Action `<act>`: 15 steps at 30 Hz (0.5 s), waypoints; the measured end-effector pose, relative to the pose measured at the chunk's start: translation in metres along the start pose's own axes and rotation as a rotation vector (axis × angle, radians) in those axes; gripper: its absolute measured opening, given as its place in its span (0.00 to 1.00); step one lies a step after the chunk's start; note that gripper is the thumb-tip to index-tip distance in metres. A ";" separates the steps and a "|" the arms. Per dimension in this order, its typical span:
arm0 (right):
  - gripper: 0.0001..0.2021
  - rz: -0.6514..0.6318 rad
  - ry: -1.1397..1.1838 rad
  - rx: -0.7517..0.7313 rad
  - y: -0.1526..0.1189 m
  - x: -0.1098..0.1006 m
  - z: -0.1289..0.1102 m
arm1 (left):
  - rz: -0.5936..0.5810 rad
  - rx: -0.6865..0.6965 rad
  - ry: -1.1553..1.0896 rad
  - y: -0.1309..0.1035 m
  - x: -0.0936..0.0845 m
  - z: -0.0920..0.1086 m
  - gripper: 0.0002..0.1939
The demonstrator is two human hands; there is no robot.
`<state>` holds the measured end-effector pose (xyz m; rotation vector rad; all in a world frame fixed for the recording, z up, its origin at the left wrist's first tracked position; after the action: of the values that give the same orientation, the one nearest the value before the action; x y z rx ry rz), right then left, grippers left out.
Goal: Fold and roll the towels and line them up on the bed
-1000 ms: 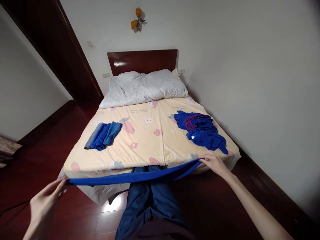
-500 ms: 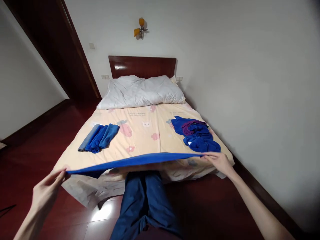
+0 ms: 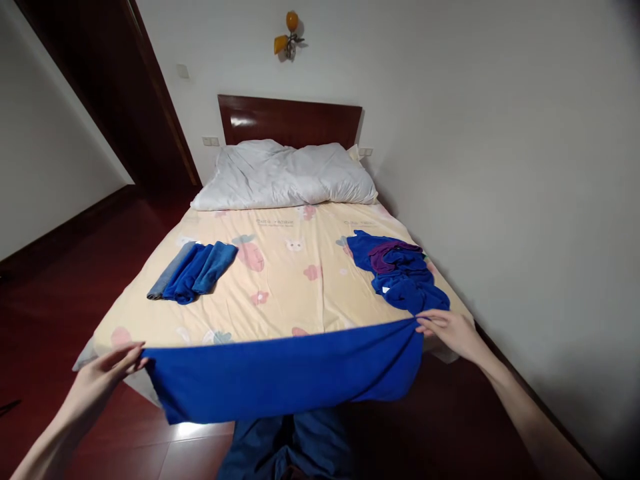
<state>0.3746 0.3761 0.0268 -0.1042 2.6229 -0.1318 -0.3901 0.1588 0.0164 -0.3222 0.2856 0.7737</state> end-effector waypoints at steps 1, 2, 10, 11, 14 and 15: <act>0.29 0.030 0.009 -0.028 0.018 0.000 -0.005 | -0.043 0.004 -0.040 0.015 0.016 0.008 0.27; 0.30 0.062 0.019 -0.057 0.036 0.000 -0.011 | -0.070 0.017 -0.072 0.030 0.031 0.017 0.28; 0.26 0.414 0.040 -0.365 0.124 -0.020 -0.074 | -0.034 0.388 -0.242 0.111 0.090 0.117 0.26; 0.25 0.451 0.059 -0.404 0.123 -0.023 -0.080 | -0.001 0.421 -0.272 0.114 0.090 0.124 0.27; 0.21 0.543 0.109 -0.476 0.116 -0.025 -0.080 | 0.067 0.468 -0.323 0.118 0.094 0.127 0.28; 0.21 0.552 0.096 -0.471 0.115 -0.022 -0.073 | 0.077 0.463 -0.317 0.118 0.097 0.120 0.28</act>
<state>0.3517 0.4980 0.0876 0.4716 2.6191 0.6823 -0.3932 0.3456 0.0698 0.2483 0.1709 0.7967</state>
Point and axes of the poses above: each hand's wrist, its own y-axis towards the middle knuckle, its own x-axis out of the palm, z = x × y, the point moved 7 cm from there along y, towards the middle knuckle, and after that the axes turned 2 degrees about -y, right-handed, at the moved point
